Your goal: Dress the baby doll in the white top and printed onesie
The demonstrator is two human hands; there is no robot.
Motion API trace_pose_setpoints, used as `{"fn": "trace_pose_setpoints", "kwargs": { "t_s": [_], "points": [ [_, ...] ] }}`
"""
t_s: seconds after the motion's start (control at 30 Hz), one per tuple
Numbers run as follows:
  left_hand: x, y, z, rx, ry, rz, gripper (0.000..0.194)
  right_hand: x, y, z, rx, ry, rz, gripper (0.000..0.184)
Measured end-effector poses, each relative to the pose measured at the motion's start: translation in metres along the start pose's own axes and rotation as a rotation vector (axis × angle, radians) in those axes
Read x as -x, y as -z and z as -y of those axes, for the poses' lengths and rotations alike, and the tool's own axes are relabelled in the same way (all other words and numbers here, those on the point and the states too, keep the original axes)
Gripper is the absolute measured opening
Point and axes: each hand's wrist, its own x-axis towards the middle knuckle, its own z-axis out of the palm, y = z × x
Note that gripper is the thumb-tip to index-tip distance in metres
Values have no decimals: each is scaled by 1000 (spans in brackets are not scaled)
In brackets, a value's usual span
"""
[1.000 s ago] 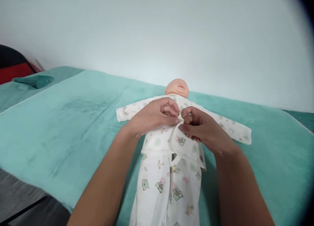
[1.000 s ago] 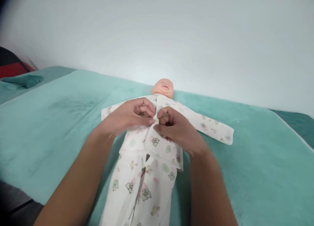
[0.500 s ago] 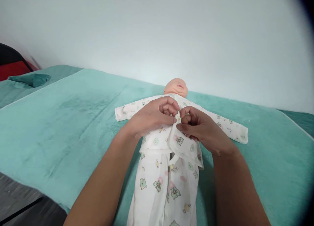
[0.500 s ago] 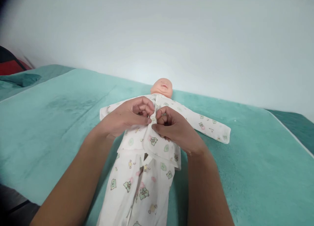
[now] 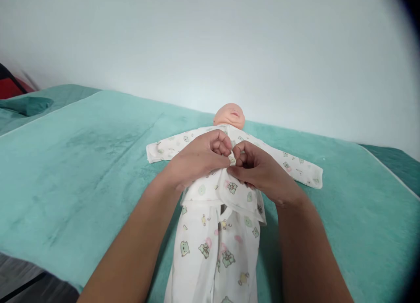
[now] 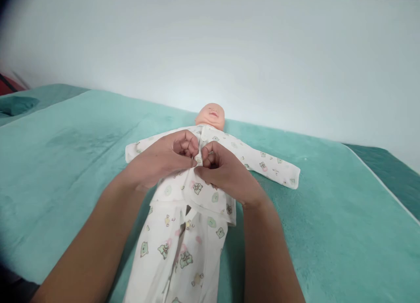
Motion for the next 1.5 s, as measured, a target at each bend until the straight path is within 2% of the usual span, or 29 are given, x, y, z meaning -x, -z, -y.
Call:
{"fn": "trace_pose_setpoints", "kwargs": {
  "t_s": [0.27, 0.4, 0.5, 0.67, 0.77, 0.9, 0.97, 1.0, 1.13, 1.2, 1.3, 1.4, 1.5],
  "points": [
    [0, 0, -2, -19, 30, -21, 22, 0, -1, 1, -9, 11, 1, 22],
    [0, 1, -1, -41, 8, 3, 15, 0, 0, 0, -25, 4, 1, 20],
    [1, 3, 0, -74, -16, 16, 7, -1, 3, -3, -76, 11, 11, 20],
    [0, 7, 3, -150, -38, 34, 12, -3, 6, -8, -211, 54, 6, 20],
    [-2, 11, 5, -233, -49, 55, 13, -6, 4, -9, -271, 111, -113, 17],
    [-1, 15, 4, -323, -64, 70, 12, -10, -3, -10, -332, 326, -476, 8],
    [-2, 15, 5, -283, -114, -2, 12, -11, -8, -10, -198, 398, -570, 3],
    [-5, 14, 7, -247, -151, -70, 11, -11, -10, -10, -99, 411, -569, 8],
    [-26, 14, 28, -220, -286, -419, 12, -13, -17, -13, 348, 422, -364, 30],
    [-37, 17, 45, -338, -341, -557, 16, -15, -20, -14, 578, 449, -267, 35],
    [-41, 26, 72, -598, -389, -675, 26, -16, -26, -14, 854, 452, -198, 40],
    [-25, 37, 94, -939, -290, -766, 36, -9, -38, -15, 1017, 468, -214, 45],
    [-2, 45, 110, -1192, -175, -767, 47, 16, -54, -23, 1069, 489, -252, 54]
  ]
}}
